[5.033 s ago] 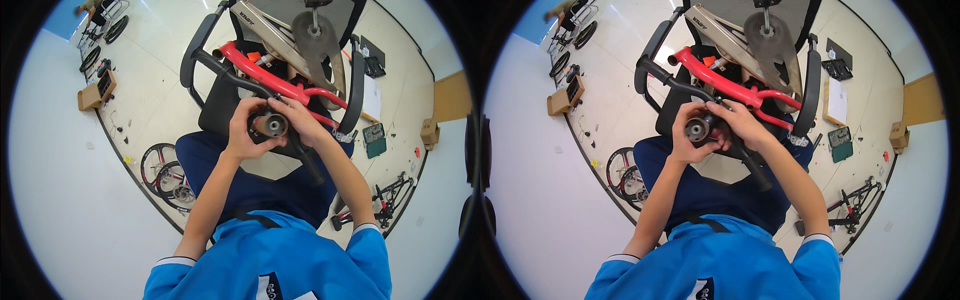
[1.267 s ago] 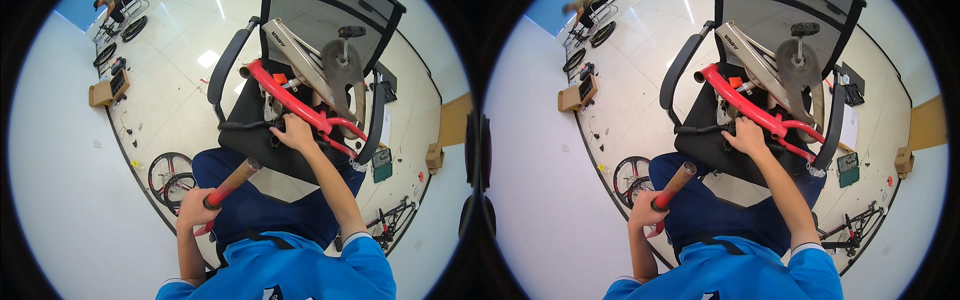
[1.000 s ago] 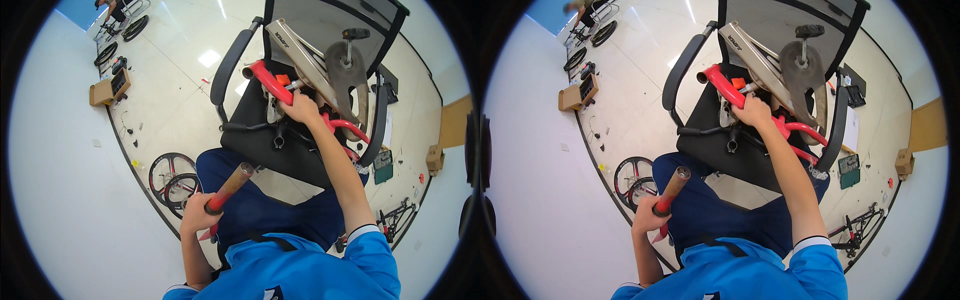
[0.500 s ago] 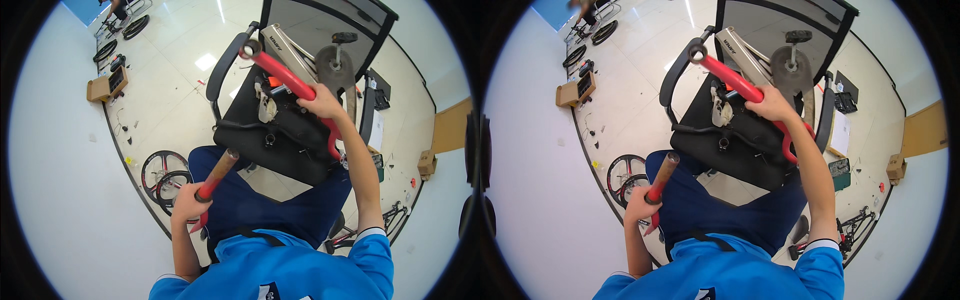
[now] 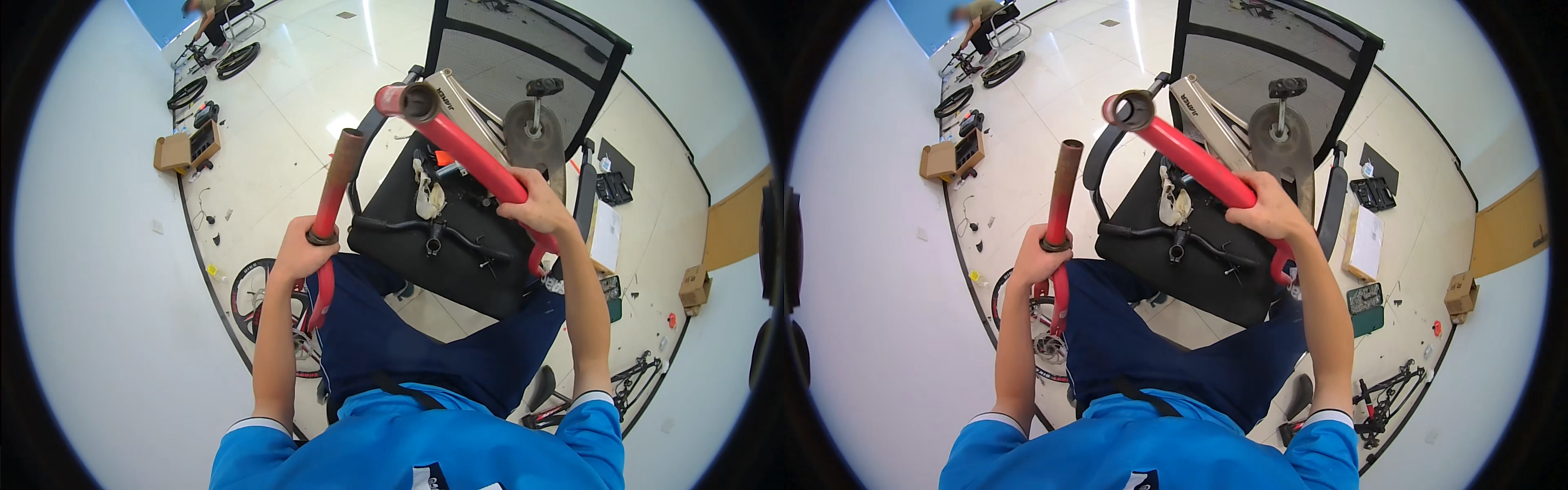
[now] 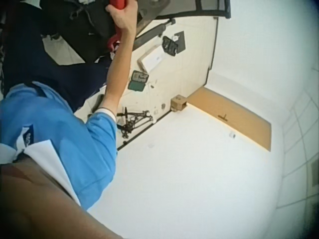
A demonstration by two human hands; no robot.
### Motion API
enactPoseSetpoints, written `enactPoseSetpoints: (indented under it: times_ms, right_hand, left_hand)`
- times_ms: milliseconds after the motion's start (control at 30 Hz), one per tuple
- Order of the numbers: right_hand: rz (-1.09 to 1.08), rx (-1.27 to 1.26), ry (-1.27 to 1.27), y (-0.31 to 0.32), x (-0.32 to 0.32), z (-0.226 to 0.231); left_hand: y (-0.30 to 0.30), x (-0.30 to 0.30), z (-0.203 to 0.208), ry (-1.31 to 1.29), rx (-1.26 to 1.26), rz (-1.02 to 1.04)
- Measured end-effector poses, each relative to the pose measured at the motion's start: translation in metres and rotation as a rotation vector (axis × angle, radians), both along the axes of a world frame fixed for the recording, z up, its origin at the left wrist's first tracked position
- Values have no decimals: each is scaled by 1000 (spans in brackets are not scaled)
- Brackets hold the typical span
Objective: The person assembles a bicycle handlebar by attaching a black grip and securing it with an Allen key. They then attach a red bicycle frame to the handlebar assembly.
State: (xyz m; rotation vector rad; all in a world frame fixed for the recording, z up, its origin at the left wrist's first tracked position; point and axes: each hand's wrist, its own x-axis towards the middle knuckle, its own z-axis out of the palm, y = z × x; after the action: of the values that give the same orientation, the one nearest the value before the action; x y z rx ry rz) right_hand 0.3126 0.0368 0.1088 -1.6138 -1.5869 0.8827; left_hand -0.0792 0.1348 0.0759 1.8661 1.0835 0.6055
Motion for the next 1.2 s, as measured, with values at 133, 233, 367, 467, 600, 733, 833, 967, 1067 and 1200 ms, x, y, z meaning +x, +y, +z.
enactPoseSetpoints:
  times_ms: [133, 233, 367, 467, 600, 733, 833, 967, 1067, 1200]
  right_hand:
    - [65, 123, -133, -21, -42, 17]
    - [142, 119, -88, -25, -70, 32]
    - [261, 157, -31, -16, -77, 52]
    - [220, 217, 33, -12, -77, 80]
    - [201, 141, 419, -2, -54, 103]
    - [246, 100, 664, -2, 2, 79]
    - [185, 110, 857, -17, 32, 35]
    - [83, 146, 888, -40, 54, 19]
    - [6, 162, 801, -54, 62, 28]
    - [-64, 333, 805, -49, 72, 59]
  left_hand:
    - [-11, -14, -16, -42, -5, 23]
    - [-28, -26, -22, -26, -31, 74]
    - [-51, -51, -21, 12, 17, 109]
    - [-54, -66, -23, -13, 26, 100]
    - [-60, -85, -28, -6, 31, 154]
    - [-62, -81, -33, -40, 12, 143]
    - [-58, -77, -44, -43, 8, 94]
    - [-56, -65, -43, -6, -8, 46]
    - [-53, -42, -33, 30, 18, 15]
    - [-42, -13, -17, 4, -12, -40]
